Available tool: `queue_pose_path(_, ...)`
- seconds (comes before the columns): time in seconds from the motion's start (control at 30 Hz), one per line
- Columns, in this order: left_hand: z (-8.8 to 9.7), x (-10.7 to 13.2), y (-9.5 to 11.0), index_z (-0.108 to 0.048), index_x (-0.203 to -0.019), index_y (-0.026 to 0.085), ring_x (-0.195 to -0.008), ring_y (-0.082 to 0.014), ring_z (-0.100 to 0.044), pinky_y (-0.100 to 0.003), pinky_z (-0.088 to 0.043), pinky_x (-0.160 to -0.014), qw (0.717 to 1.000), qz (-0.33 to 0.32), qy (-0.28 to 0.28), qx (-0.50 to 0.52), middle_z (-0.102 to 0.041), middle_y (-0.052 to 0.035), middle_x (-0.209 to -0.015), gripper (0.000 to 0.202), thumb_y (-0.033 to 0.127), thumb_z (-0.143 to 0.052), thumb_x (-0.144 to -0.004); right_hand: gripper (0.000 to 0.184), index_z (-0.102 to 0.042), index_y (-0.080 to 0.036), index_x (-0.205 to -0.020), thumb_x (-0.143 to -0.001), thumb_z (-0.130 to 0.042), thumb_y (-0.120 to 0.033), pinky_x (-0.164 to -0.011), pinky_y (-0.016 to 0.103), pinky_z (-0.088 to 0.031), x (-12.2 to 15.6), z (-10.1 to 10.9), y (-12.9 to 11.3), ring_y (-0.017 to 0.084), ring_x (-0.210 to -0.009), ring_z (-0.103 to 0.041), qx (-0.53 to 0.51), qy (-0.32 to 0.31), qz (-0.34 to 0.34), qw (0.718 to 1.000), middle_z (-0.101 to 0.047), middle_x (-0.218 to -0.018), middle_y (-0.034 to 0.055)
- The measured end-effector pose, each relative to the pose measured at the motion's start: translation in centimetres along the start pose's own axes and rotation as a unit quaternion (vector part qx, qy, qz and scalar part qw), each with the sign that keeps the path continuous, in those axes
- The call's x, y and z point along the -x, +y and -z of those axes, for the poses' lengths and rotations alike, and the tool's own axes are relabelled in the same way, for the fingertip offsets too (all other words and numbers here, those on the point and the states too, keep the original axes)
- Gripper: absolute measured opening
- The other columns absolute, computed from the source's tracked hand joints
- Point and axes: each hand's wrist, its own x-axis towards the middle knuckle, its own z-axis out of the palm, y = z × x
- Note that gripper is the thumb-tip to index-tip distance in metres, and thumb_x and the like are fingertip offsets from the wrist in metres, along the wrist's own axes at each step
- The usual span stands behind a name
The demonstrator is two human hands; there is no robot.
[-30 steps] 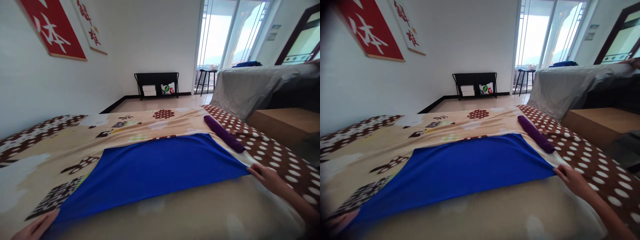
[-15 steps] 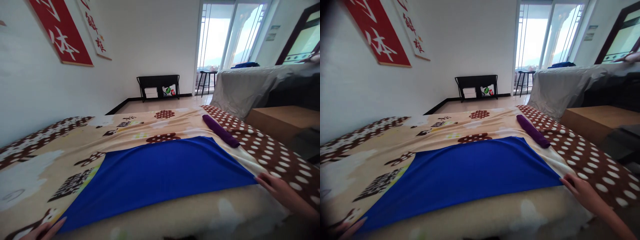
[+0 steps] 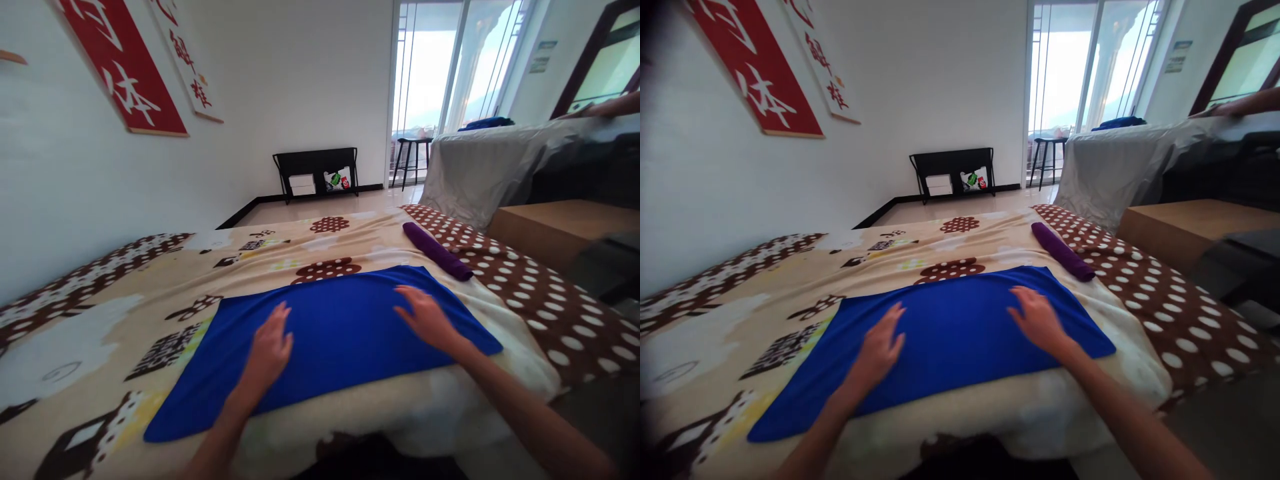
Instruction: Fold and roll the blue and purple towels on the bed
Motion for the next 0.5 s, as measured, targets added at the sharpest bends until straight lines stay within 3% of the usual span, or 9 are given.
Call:
queue_pose_path(0.07,-3.3,-4.5,4.7,-0.033,-0.149,0.011,-0.148,-0.0214,-0.027,-0.039,-0.027,-0.119,0.997,-0.046,-0.055,0.005,-0.032,-0.0144,-0.159,0.058,0.025,-0.033,-0.092,0.046,-0.065,-0.031,-0.12,-0.079,-0.06,-0.051,-0.106,0.028,-0.04,-1.8,-4.7,-4.5,0.016,-0.121,-0.058,-0.058,-0.08,0.097,0.99,-0.064,-0.13,-0.0053)
queue_pose_path(0.13,-6.2,-8.2,7.7,-0.032,-0.15,0.01,-0.149,-0.0214,-0.025,-0.04,-0.026,-0.119,0.994,-0.059,-0.088,0.001,-0.03,-0.0149,-0.159,0.058,0.023,-0.032,-0.094,0.048,-0.063,-0.027,-0.124,-0.086,-0.048,-0.05,-0.108,0.03,-0.037,-3.5,-8.6,-7.4,0.015,-0.127,-0.055,-0.07,-0.136,0.149,0.977,-0.062,-0.134,-0.0051)
queue_pose_path(0.2,-7.9,-10.7,8.0,-0.034,-0.15,0.012,-0.149,-0.0224,-0.025,-0.043,-0.024,-0.119,0.992,-0.058,-0.109,-0.006,-0.03,-0.0142,-0.159,0.056,0.026,-0.031,-0.096,0.049,-0.063,-0.025,-0.125,-0.088,-0.042,-0.05,-0.11,0.032,-0.036,-5.4,-10.9,-7.9,0.016,-0.13,-0.052,-0.05,-0.166,0.152,0.973,-0.06,-0.136,-0.004)
queue_pose_path(0.23,-8.2,-11.5,6.9,-0.035,-0.15,0.016,-0.149,-0.0221,-0.025,-0.044,-0.024,-0.119,0.991,-0.056,-0.118,-0.011,-0.03,-0.0116,-0.16,0.055,0.03,-0.031,-0.097,0.048,-0.064,-0.026,-0.124,-0.087,-0.045,-0.051,-0.111,0.033,-0.035,-6.4,-11.4,-7.2,0.017,-0.131,-0.052,-0.037,-0.176,0.144,0.973,-0.059,-0.137,-0.0043)
queue_pose_path(0.3,-7.6,-12.1,2.8,-0.036,-0.15,0.027,-0.149,-0.0208,-0.026,-0.044,-0.022,-0.12,0.991,-0.041,-0.129,-0.021,-0.03,-0.0041,-0.16,0.054,0.04,-0.032,-0.098,0.046,-0.064,-0.032,-0.124,-0.085,-0.052,-0.054,-0.114,0.032,-0.033,-8.4,-10.7,-3.7,0.018,-0.134,-0.049,-0.012,-0.195,0.133,0.972,-0.055,-0.141,-0.0058)
queue_pose_path(0.37,-5.7,-11.6,-3.3,-0.036,-0.15,0.031,-0.148,-0.0212,-0.026,-0.047,-0.023,-0.119,0.991,0.001,-0.127,-0.038,-0.031,-0.001,-0.16,0.054,0.045,-0.031,-0.098,0.05,-0.06,-0.034,-0.131,-0.087,-0.052,-0.056,-0.118,0.032,-0.029,-10.1,-8.3,1.4,0.019,-0.139,-0.043,0.023,-0.212,0.116,0.97,-0.048,-0.147,-0.0059)
queue_pose_path(0.5,-2.0,-8.9,-16.0,-0.04,-0.148,0.014,-0.147,-0.03,-0.029,-0.058,-0.024,-0.115,0.983,0.129,-0.1,-0.086,-0.038,-0.013,-0.156,0.058,0.038,-0.026,-0.097,0.065,-0.046,-0.024,-0.147,-0.094,-0.034,-0.059,-0.122,0.042,-0.02,-12.0,-3.1,11.9,0.024,-0.147,-0.028,0.106,-0.218,0.054,0.969,-0.032,-0.157,0.0032)
